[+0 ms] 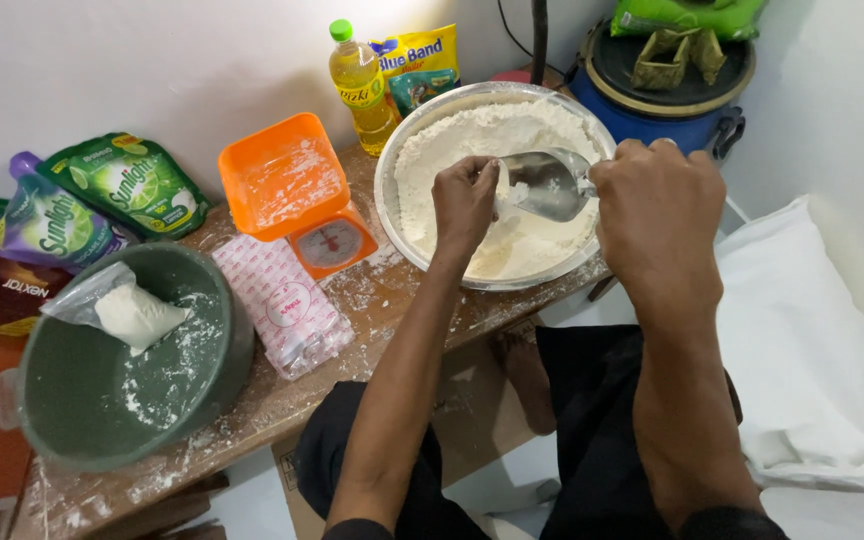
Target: Portioning flour from a large bowl into small plastic bags and weighing each bag on a mechanical scale.
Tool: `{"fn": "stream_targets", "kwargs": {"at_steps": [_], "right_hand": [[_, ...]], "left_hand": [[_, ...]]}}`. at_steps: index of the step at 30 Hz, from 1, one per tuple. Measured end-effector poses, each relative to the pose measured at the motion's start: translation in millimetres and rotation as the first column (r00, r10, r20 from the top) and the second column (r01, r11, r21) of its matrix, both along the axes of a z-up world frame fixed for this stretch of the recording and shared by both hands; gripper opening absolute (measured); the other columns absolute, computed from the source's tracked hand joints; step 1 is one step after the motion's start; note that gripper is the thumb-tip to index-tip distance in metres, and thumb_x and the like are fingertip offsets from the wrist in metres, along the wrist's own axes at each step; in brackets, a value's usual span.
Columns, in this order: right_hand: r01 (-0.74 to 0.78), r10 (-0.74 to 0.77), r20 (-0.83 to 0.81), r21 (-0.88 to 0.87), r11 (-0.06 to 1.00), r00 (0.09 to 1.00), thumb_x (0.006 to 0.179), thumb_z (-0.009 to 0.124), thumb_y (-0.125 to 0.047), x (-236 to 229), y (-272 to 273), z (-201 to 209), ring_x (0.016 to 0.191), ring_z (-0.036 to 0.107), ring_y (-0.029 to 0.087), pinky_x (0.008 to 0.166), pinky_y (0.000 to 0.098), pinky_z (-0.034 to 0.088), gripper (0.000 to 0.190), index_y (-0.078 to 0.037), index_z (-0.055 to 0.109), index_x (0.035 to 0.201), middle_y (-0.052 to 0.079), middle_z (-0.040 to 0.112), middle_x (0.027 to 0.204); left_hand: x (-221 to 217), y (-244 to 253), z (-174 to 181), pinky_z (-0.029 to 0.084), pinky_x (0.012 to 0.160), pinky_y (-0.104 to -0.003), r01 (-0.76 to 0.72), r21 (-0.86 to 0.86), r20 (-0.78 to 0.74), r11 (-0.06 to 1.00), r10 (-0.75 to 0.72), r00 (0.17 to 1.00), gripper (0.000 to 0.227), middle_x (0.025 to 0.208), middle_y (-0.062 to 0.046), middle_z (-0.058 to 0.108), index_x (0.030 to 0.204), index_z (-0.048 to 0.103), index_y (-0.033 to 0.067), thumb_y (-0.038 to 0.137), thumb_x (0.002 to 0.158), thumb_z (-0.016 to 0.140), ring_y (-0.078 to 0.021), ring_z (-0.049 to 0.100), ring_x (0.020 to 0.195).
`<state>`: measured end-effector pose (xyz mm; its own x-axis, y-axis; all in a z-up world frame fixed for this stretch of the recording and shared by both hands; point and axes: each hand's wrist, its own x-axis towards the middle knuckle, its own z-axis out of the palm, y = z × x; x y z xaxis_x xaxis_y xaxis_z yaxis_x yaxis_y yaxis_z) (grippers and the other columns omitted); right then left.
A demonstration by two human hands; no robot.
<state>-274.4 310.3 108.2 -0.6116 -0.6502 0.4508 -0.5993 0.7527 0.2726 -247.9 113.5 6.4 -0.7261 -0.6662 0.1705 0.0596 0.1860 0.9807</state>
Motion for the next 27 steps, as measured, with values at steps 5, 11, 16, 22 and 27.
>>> {"fn": "stream_targets", "kwargs": {"at_steps": [5,11,16,22,27], "right_hand": [[-0.003,0.003,-0.078,0.005,1.0,0.997,0.087,0.08,-0.008,0,-1,1,0.076,0.061,0.019,0.068,0.0354,0.036,0.02,-0.025,0.081,0.096,-0.002,0.069,0.082],[0.152,-0.15,-0.047,0.065,0.986,0.988,0.091,0.073,-0.014,-4,9,11,0.062,0.052,0.009,0.061,0.0292,0.043,0.031,-0.036,0.08,0.111,-0.008,0.071,0.085],[0.277,-0.258,0.325,-0.013,0.961,0.91,0.076,0.07,0.003,-52,9,-30,0.051,0.053,0.02,0.053,0.0368,0.032,0.051,-0.027,0.082,0.116,0.0,0.079,0.079],[0.147,-0.132,0.511,0.011,0.989,0.85,0.087,0.059,0.001,-86,-24,-111,0.082,0.077,0.043,0.074,0.0559,0.059,0.024,-0.006,0.081,0.08,0.021,0.075,0.078],[0.146,-0.133,0.576,0.023,0.989,0.807,0.091,0.057,-0.001,-91,-35,-129,0.078,0.077,0.041,0.071,0.0556,0.059,0.024,-0.006,0.078,0.079,0.018,0.074,0.074]], "left_hand": [[0,-2,-4,0.051,0.045,-0.026,0.002,0.002,0.004,1.0,-0.002,1.0,0.022,0.048,-0.007,0.064,0.103,0.075,-0.0041,0.012,0.094,0.063,-0.0155,0.064,0.039],[4,0,14,0.047,0.034,-0.024,-0.007,0.023,0.066,1.0,0.005,0.998,0.023,0.06,-0.005,0.064,0.102,0.077,-0.0067,0.012,0.094,0.066,-0.0097,0.05,0.036],[2,-5,7,0.047,0.035,-0.023,-0.012,0.017,0.062,1.0,0.01,0.998,0.023,0.064,-0.007,0.067,0.103,0.077,-0.0071,0.012,0.094,0.067,-0.0098,0.051,0.038],[0,-12,-5,0.051,0.043,-0.025,0.037,0.02,-0.064,0.999,-0.036,0.997,0.022,0.055,-0.01,0.065,0.104,0.075,-0.0039,0.012,0.095,0.063,-0.015,0.063,0.041],[-1,-13,-9,0.051,0.042,-0.027,0.037,0.048,-0.077,0.998,-0.033,0.996,0.021,0.057,-0.012,0.066,0.103,0.075,-0.0037,0.012,0.095,0.065,-0.0158,0.062,0.041]]}}
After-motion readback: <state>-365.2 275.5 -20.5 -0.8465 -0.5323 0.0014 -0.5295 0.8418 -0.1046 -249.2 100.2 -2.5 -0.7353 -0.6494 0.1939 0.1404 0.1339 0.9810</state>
